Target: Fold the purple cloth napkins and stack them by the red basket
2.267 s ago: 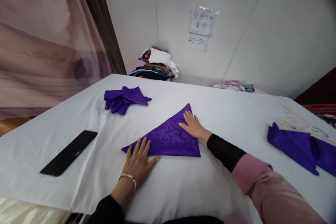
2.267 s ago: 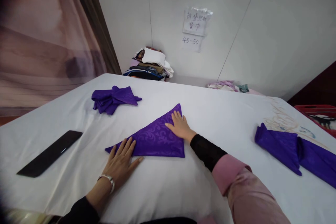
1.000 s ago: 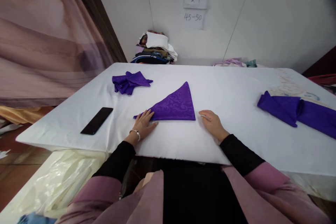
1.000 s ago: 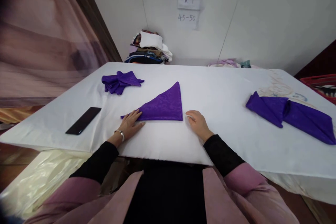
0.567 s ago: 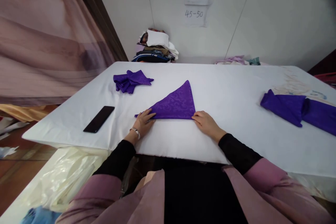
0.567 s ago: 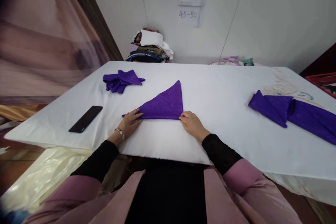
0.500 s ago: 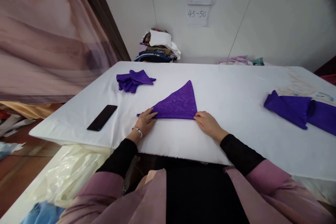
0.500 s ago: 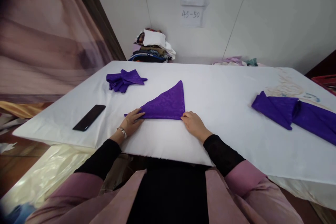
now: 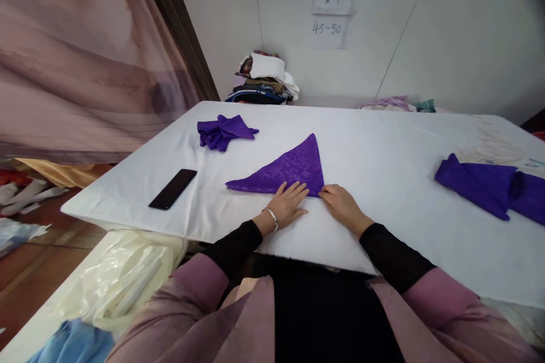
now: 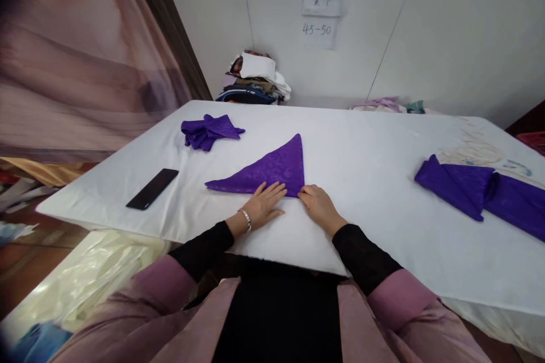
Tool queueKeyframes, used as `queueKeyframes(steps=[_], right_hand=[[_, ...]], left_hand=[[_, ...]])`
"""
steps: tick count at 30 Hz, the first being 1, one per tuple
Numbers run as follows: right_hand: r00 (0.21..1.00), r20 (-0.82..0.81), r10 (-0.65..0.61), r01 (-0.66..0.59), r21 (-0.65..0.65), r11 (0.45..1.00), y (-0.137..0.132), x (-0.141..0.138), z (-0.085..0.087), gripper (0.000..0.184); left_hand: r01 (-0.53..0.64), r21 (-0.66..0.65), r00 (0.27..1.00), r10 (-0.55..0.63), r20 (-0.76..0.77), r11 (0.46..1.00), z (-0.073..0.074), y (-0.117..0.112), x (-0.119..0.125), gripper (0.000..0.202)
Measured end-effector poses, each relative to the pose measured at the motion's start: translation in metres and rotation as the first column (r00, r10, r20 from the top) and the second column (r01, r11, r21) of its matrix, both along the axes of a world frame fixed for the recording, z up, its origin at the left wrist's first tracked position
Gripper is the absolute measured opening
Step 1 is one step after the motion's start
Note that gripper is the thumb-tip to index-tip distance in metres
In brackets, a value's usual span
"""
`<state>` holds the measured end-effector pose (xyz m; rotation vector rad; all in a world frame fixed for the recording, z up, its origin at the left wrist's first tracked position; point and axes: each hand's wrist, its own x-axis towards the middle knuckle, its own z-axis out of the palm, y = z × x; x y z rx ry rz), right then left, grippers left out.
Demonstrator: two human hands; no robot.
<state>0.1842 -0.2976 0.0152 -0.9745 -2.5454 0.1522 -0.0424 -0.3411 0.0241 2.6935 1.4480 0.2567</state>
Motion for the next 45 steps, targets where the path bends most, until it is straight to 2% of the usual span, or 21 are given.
queueKeyframes(steps=[5,8,12,18,22,26,32,39,45], right_hand=[[0.999,-0.031,0.022,-0.021,0.042,0.999,0.001,0.001,-0.004,0.028],[0.999,-0.038,0.032,-0.031,0.035,0.999,0.001,0.001,-0.004,0.029],[0.998,-0.065,0.027,-0.025,0.023,0.999,0.000,0.002,-0.006,0.030],[0.995,-0.100,0.029,-0.026,0.031,0.999,-0.001,0.002,-0.009,0.026],[0.994,-0.108,0.030,-0.025,0.048,0.999,-0.002,0.001,-0.010,0.027],[0.995,-0.097,0.022,-0.016,0.059,0.998,-0.003,0.000,-0.008,0.027],[0.995,-0.102,0.020,-0.014,0.062,0.998,-0.005,0.000,-0.005,0.027],[0.994,-0.105,0.015,-0.010,0.047,0.999,-0.005,-0.001,-0.004,0.027],[0.995,-0.100,0.008,-0.004,0.034,0.999,-0.005,-0.001,-0.004,0.027]], left_hand=[[0.026,-0.078,1.000,-0.027,-0.008,0.997,-0.006,0.000,0.012,0.070],[-0.015,-0.140,1.000,0.012,-0.024,0.990,-0.005,-0.001,0.004,0.073],[-0.072,-0.129,0.997,0.071,-0.013,0.989,-0.006,-0.003,-0.017,0.071],[-0.257,0.019,0.966,0.256,0.025,0.966,-0.004,-0.006,-0.068,0.043],[-0.299,0.153,0.954,0.290,0.079,0.942,-0.005,-0.007,-0.095,0.034],[-0.270,0.295,0.962,0.244,0.125,0.916,-0.009,-0.001,-0.101,0.031],[-0.244,0.348,0.969,0.217,0.115,0.905,-0.008,0.008,-0.101,0.029],[-0.291,0.254,0.955,0.297,0.014,0.922,-0.009,0.005,-0.117,0.037],[-0.337,0.187,0.941,0.337,0.028,0.923,-0.008,0.002,-0.118,0.042]])
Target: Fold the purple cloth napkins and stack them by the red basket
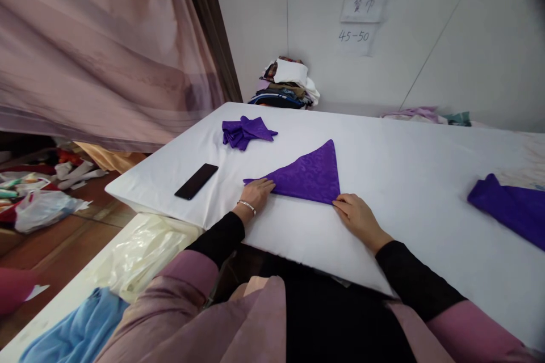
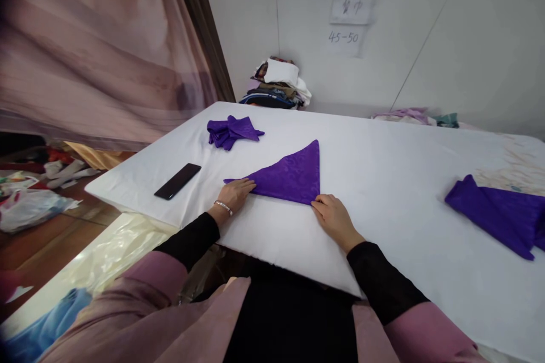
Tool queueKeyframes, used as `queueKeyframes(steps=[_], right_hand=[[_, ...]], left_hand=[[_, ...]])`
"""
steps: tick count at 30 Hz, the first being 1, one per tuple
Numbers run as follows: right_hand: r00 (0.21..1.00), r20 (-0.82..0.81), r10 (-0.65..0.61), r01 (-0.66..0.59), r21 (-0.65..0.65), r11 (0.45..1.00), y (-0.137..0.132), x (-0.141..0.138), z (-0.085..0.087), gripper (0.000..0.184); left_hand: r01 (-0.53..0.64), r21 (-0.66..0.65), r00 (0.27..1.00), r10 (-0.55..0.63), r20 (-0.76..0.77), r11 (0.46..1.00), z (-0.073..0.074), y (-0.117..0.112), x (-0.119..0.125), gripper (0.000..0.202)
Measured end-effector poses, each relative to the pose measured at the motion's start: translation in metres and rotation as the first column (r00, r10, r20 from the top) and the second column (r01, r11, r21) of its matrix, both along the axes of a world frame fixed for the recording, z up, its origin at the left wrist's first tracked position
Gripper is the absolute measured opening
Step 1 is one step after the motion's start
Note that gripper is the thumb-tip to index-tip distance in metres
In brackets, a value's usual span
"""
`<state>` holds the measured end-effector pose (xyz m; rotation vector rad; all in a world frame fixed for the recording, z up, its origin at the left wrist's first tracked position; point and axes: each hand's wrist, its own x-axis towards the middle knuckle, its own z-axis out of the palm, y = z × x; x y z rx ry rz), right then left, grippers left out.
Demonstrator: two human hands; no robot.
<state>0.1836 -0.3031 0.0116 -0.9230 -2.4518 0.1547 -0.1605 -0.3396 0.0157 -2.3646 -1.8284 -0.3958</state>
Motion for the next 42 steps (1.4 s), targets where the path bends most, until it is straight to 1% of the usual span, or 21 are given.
queueKeyframes(steps=[5,9,11,16,19,23,26,29,32,35,37,39,42], right_hand=[[1.000,-0.002,0.005,-0.005,-0.011,1.000,0.000,-0.001,0.001,0.029],[1.000,-0.017,0.021,-0.021,-0.007,1.000,0.000,-0.001,0.000,0.029],[1.000,-0.018,0.024,-0.024,-0.003,1.000,0.001,-0.001,-0.001,0.029],[0.999,0.027,0.029,-0.030,0.027,0.999,0.004,-0.002,-0.003,0.030],[0.997,0.073,0.024,-0.030,0.069,0.997,0.007,-0.004,-0.005,0.030],[0.993,0.115,0.007,-0.017,0.081,0.997,0.007,-0.007,-0.002,0.030],[0.990,0.140,-0.003,-0.008,0.077,0.997,0.008,0.000,0.001,0.031],[0.987,0.162,0.011,-0.021,0.059,0.998,0.011,0.022,0.003,0.029],[0.989,0.144,0.021,-0.025,0.026,0.999,0.011,0.049,0.005,0.030],[0.991,0.132,0.013,-0.011,-0.015,1.000,0.007,0.068,0.009,0.032],[0.992,0.120,0.025,-0.020,-0.040,0.999,0.001,0.072,0.011,0.035],[0.995,0.085,0.048,-0.044,-0.052,0.998,-0.007,0.069,0.013,0.039],[0.996,0.018,0.088,-0.087,-0.063,0.994,-0.019,0.059,0.014,0.042]], left_hand=[[0.027,-0.030,1.000,-0.028,-0.012,0.999,-0.003,-0.004,-0.003,0.045],[0.109,-0.045,0.994,-0.110,-0.008,0.993,-0.004,-0.013,-0.017,0.054],[0.131,-0.049,0.991,-0.133,-0.031,0.990,-0.002,-0.016,-0.026,0.057],[0.086,-0.080,0.990,-0.094,-0.105,0.993,0.006,-0.010,-0.039,0.050],[0.067,-0.060,0.987,-0.075,-0.139,0.996,0.011,-0.001,-0.037,0.045],[0.048,-0.008,0.990,-0.048,-0.136,0.999,0.020,0.006,-0.030,0.035],[0.068,-0.002,0.988,-0.068,-0.141,0.998,0.029,0.000,-0.025,0.032],[0.170,-0.024,0.975,-0.172,-0.138,0.985,0.043,-0.019,-0.012,0.033],[0.313,-0.093,0.942,-0.321,-0.094,0.945,0.059,-0.044,0.013,0.035],[0.391,-0.171,0.915,-0.401,-0.031,0.904,0.078,-0.066,0.040,0.037],[0.410,-0.216,0.908,-0.419,0.004,0.886,0.090,-0.074,0.052,0.035],[0.417,-0.237,0.906,-0.423,0.030,0.877,0.101,-0.077,0.058,0.034],[0.401,-0.200,0.916,-0.393,0.079,0.894,0.116,-0.074,0.056,0.034]])
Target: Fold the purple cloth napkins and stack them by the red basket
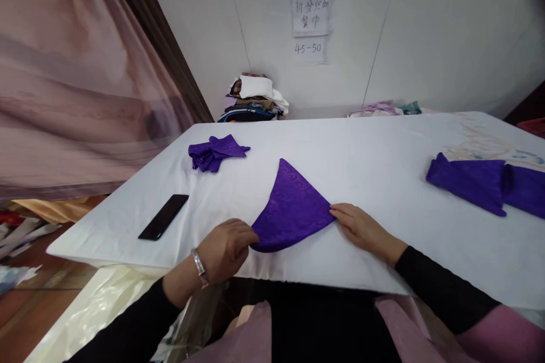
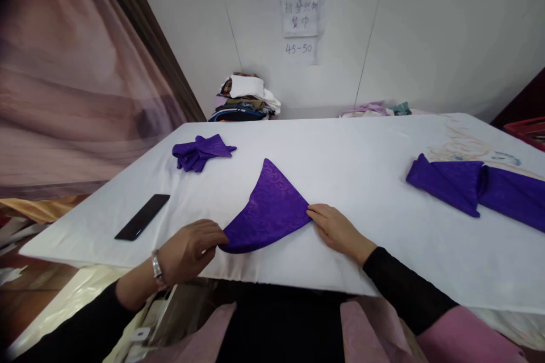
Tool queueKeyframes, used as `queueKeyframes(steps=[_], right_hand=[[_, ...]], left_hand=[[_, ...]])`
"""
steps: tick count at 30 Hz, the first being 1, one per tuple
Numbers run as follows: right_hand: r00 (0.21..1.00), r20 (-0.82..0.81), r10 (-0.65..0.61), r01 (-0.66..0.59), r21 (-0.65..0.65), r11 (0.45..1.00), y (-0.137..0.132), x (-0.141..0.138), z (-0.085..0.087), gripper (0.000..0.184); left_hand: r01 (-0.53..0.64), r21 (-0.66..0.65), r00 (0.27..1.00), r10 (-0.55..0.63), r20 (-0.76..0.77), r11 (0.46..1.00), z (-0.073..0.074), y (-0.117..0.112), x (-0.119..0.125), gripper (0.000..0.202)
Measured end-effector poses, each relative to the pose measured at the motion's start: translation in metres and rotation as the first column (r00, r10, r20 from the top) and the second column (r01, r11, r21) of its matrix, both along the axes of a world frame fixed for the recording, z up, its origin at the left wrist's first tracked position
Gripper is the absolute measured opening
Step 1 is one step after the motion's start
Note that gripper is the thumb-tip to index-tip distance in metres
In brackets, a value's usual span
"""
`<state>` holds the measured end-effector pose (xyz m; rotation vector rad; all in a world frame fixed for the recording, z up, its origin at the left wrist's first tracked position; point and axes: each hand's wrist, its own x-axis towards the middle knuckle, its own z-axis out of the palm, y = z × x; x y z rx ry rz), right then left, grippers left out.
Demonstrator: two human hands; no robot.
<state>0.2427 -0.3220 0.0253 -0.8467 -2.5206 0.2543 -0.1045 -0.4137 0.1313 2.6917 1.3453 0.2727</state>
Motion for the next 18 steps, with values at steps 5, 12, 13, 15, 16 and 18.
queueKeyframes(steps=[5,12,13,15,16,18], right_hand=[[1.000,-0.018,0.008,-0.008,-0.042,0.999,-0.008,-0.013,-0.005,0.037],[0.984,-0.127,-0.128,0.114,-0.112,0.987,-0.006,-0.019,-0.017,0.023],[0.979,-0.137,-0.152,0.135,-0.124,0.983,-0.006,-0.020,-0.018,0.022],[0.969,-0.150,-0.197,0.174,-0.153,0.973,-0.006,-0.021,-0.019,0.020],[0.965,-0.154,-0.214,0.189,-0.167,0.968,-0.006,-0.021,-0.018,0.018],[0.957,-0.158,-0.242,0.211,-0.190,0.959,-0.005,-0.021,-0.017,0.016]], left_hand=[[-0.175,-0.140,0.960,0.201,0.194,0.975,0.024,0.024,-0.008,0.032],[-0.229,-0.471,0.637,0.497,0.589,0.852,0.027,0.114,-0.007,0.025],[-0.223,-0.489,0.580,0.518,0.629,0.843,0.023,0.130,-0.005,0.027],[-0.238,-0.538,0.484,0.579,0.656,0.808,0.013,0.158,0.002,0.029],[-0.248,-0.568,0.445,0.613,0.653,0.785,0.008,0.171,0.007,0.029],[-0.273,-0.629,0.371,0.683,0.629,0.728,-0.002,0.192,0.016,0.026]])
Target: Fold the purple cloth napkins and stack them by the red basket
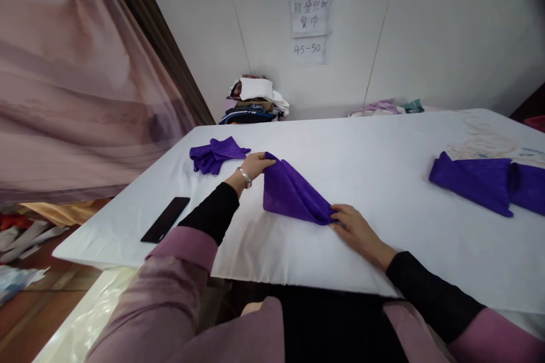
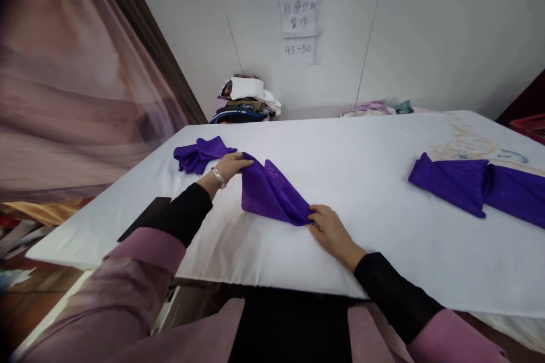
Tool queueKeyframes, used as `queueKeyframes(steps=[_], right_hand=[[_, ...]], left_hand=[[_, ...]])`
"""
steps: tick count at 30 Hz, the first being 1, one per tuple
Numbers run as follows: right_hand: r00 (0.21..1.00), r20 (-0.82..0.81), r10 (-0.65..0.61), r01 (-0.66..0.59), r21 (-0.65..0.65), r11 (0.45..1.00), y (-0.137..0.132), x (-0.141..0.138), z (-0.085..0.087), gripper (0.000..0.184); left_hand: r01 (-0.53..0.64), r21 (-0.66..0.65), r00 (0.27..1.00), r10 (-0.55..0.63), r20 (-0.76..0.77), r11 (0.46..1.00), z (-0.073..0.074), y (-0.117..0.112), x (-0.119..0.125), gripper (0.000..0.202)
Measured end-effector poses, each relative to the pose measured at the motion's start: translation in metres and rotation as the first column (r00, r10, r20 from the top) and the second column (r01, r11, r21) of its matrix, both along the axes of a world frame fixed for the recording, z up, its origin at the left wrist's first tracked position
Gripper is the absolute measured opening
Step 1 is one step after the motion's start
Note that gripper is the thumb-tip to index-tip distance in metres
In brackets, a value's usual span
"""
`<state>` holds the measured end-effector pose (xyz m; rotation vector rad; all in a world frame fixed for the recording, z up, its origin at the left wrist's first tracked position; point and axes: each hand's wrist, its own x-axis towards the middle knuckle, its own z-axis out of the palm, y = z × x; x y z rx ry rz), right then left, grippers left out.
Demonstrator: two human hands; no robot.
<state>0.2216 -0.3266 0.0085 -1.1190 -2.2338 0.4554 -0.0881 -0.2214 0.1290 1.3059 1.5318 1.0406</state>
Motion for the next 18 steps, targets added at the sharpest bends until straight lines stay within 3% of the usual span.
queueKeyframes(steps=[4,10,15,18], right_hand=[[0.999,-0.020,-0.028,0.027,-0.031,0.999,0.004,0.000,0.002,0.009],[0.998,-0.059,-0.032,0.031,-0.017,0.999,0.007,0.000,0.000,0.009],[0.997,-0.080,-0.023,0.020,-0.037,0.999,0.006,0.000,0.004,0.012],[0.996,-0.084,-0.019,0.014,-0.056,0.998,0.007,0.000,0.007,0.010]], left_hand=[[-0.099,-0.069,0.995,0.101,0.021,0.993,-0.020,0.029,0.017,0.019],[-0.209,-0.073,0.978,0.207,-0.027,0.975,-0.046,0.054,0.026,0.018],[-0.268,-0.046,0.963,0.267,-0.025,0.962,-0.060,0.063,0.023,0.025],[-0.275,-0.016,0.961,0.276,0.018,0.961,-0.058,0.056,0.020,0.034]])
